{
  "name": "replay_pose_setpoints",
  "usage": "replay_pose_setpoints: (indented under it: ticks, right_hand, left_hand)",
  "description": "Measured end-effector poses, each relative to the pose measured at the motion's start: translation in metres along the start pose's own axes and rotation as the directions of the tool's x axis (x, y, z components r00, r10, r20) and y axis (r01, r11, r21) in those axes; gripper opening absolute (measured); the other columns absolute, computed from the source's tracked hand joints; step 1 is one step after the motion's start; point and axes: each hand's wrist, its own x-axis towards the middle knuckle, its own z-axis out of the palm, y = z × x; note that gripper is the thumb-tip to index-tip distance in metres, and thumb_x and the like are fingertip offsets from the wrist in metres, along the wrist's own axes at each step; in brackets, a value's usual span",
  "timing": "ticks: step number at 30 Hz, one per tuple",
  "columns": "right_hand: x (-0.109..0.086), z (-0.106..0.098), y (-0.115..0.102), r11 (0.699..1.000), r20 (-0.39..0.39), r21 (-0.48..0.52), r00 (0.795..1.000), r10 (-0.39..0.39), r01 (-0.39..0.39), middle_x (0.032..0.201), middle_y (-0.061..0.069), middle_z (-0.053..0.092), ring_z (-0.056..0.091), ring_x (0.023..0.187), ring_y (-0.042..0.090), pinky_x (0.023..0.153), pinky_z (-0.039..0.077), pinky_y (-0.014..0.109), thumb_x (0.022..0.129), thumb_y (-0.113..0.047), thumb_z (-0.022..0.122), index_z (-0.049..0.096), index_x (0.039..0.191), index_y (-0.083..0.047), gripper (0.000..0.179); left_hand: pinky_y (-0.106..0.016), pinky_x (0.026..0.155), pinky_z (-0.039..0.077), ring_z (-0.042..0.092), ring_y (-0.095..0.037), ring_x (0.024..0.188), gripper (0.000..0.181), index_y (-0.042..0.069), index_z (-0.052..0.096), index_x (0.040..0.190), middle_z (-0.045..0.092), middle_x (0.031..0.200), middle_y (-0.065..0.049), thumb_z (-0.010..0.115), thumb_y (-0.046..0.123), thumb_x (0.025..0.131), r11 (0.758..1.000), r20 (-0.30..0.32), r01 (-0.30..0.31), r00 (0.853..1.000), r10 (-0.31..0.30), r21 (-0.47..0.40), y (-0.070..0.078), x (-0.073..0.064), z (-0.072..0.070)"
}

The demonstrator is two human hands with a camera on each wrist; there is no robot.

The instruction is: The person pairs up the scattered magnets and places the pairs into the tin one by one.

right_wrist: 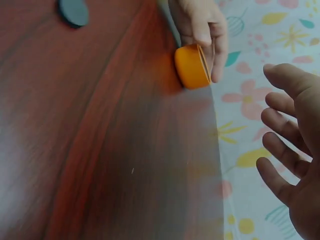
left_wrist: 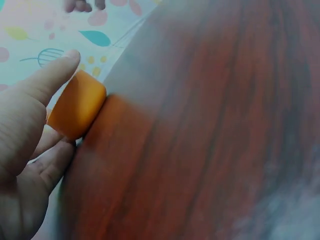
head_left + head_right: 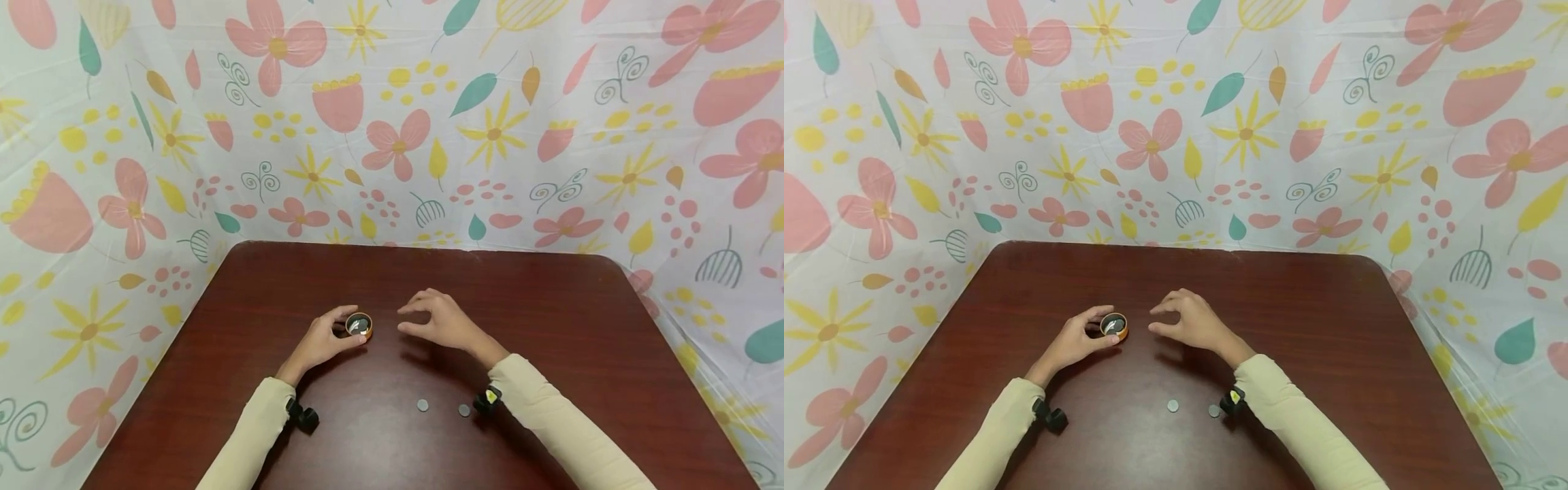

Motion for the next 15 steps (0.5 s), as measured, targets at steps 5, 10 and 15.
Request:
replay_pose_setpoints:
  ticks: [5, 10, 15]
  right_hand:
    - [-0.031, -0.015, 0.004, 0.998, -0.005, -0.034, 0.999, 0.043, -0.043, 0.106, -0.005, 0.071, 0.060, 0.101, 0.012, 0.080, 0.055, 0.040, 0.090, -0.041, 0.080, 0.080, 0.114, -0.020, 0.032]
    - [-0.063, -0.024, 0.011, 0.995, -0.013, -0.063, 0.997, 0.077, -0.078, 0.109, -0.007, 0.070, 0.060, 0.103, 0.012, 0.081, 0.055, 0.040, 0.089, -0.042, 0.080, 0.080, 0.115, -0.018, 0.035]
    - [-0.090, -0.027, 0.012, 0.992, -0.018, -0.088, 0.996, 0.086, -0.088, 0.115, -0.005, 0.070, 0.062, 0.111, 0.017, 0.088, 0.056, 0.045, 0.088, -0.043, 0.080, 0.079, 0.117, -0.016, 0.039]
  left_hand:
    - [-0.050, 0.102, 0.049, 0.057, -0.024, 0.125, 0.081, 0.012, 0.053, 0.149, 0.055, 0.146, 0.000, 0.084, 0.049, 0.083, 0.997, -0.018, -0.046, 0.999, 0.048, 0.063, 0.011, -0.003, 0.000]
    - [-0.060, 0.113, 0.031, 0.038, -0.025, 0.143, 0.080, 0.017, 0.054, 0.148, 0.049, 0.153, -0.003, 0.085, 0.050, 0.082, 0.980, -0.048, -0.145, 0.987, 0.152, 0.136, 0.026, -0.005, 0.001]
    - [-0.062, 0.114, 0.024, 0.028, -0.023, 0.150, 0.080, 0.022, 0.051, 0.150, 0.043, 0.158, -0.003, 0.084, 0.051, 0.083, 0.961, -0.010, -0.205, 0.978, 0.210, 0.187, 0.039, -0.009, 0.005]
